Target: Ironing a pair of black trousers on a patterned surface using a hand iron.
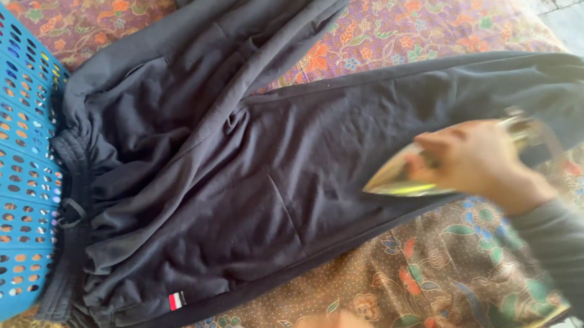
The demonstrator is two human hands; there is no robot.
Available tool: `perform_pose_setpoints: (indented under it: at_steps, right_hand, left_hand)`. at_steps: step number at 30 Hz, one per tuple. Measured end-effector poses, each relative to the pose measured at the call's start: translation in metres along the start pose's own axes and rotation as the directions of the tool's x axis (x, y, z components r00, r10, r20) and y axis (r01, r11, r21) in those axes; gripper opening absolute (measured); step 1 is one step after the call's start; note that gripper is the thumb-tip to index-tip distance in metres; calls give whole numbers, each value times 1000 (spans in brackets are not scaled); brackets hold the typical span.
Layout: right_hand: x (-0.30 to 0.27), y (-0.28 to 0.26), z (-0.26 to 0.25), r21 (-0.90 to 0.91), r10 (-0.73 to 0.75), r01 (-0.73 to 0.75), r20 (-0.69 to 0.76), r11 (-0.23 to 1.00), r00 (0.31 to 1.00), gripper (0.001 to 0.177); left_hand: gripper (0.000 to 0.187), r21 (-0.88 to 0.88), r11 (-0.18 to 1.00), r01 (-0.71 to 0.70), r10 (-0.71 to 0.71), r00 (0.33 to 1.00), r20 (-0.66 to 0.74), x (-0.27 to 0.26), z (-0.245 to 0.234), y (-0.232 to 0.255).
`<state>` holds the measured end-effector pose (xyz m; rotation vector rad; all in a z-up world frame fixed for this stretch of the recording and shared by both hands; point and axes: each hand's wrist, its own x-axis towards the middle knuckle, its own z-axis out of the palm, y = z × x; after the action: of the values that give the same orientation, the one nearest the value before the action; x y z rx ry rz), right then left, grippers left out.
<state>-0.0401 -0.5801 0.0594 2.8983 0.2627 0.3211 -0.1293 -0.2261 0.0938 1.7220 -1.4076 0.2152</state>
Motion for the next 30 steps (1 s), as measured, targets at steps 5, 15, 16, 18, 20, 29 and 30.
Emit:
perform_pose_setpoints:
  at_steps: [5, 15, 16, 18, 20, 29, 30]
  right_hand:
    - [-25, 89, 39, -219, 230, -187, 189, 957, 955, 56]
    - [-1, -2, 7, -25, 66, -67, -34, 997, 997, 43]
    - [5, -24, -5, 27, 15, -13, -56, 1000, 998, 42]
    - [7, -34, -9, 21, -23, 23, -6, 1000, 1000, 39]
    - [5, -30, -8, 18, -61, 60, 42, 998, 997, 41]
    - [-8, 64, 39, -101, 163, -169, -66, 980, 984, 42]
    - [-5, 61, 39, -121, 206, -216, -86, 969, 975, 44]
  left_hand:
    - [36, -8, 1000, -5, 5, 1000, -31, 12, 22, -69]
    - [42, 487, 871, -67, -16, 986, 164, -9, 55, -89]
    - [38, 533, 838, -117, 28, 985, 172, -10, 57, -89]
    - [34, 535, 835, -128, 44, 985, 167, -12, 58, -90]
    - [31, 539, 831, -139, 59, 985, 162, -13, 59, -92]
    - [31, 452, 885, -111, 55, 989, 137, -10, 58, -94]
    - [32, 395, 914, -95, 42, 989, 140, -10, 61, -96]
